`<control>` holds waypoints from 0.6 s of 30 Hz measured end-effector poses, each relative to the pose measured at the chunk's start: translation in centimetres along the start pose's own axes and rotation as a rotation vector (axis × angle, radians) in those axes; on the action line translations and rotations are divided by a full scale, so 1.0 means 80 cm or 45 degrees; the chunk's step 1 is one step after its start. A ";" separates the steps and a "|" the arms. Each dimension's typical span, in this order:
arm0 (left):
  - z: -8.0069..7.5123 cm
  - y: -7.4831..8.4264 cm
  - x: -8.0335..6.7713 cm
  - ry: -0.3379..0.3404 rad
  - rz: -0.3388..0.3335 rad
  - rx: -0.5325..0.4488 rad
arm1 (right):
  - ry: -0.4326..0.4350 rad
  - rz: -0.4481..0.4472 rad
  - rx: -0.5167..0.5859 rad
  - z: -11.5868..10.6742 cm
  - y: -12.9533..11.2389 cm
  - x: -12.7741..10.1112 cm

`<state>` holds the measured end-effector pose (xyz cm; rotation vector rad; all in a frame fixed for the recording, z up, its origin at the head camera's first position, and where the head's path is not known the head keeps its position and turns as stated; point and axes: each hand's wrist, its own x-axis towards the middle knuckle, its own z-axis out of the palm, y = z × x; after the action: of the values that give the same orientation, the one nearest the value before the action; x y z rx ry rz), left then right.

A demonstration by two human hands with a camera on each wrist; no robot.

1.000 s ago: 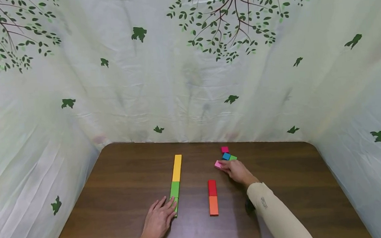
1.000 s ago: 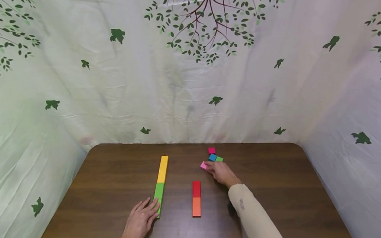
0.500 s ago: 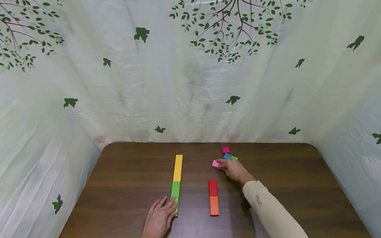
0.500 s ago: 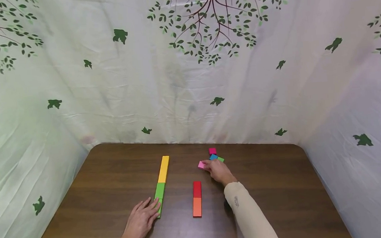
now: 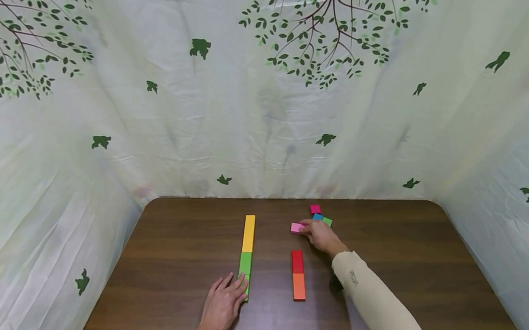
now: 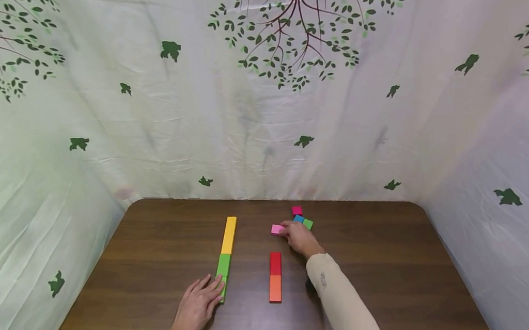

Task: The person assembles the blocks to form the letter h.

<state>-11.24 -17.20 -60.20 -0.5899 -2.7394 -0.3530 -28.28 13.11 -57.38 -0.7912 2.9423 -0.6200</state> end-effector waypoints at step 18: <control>0.000 -0.001 -0.002 0.017 0.009 0.019 | 0.070 -0.017 -0.077 0.006 -0.014 0.006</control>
<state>-11.14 -17.34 -60.28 -0.5911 -2.7245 -0.3330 -28.14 11.82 -57.35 -0.8130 3.0215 -0.5646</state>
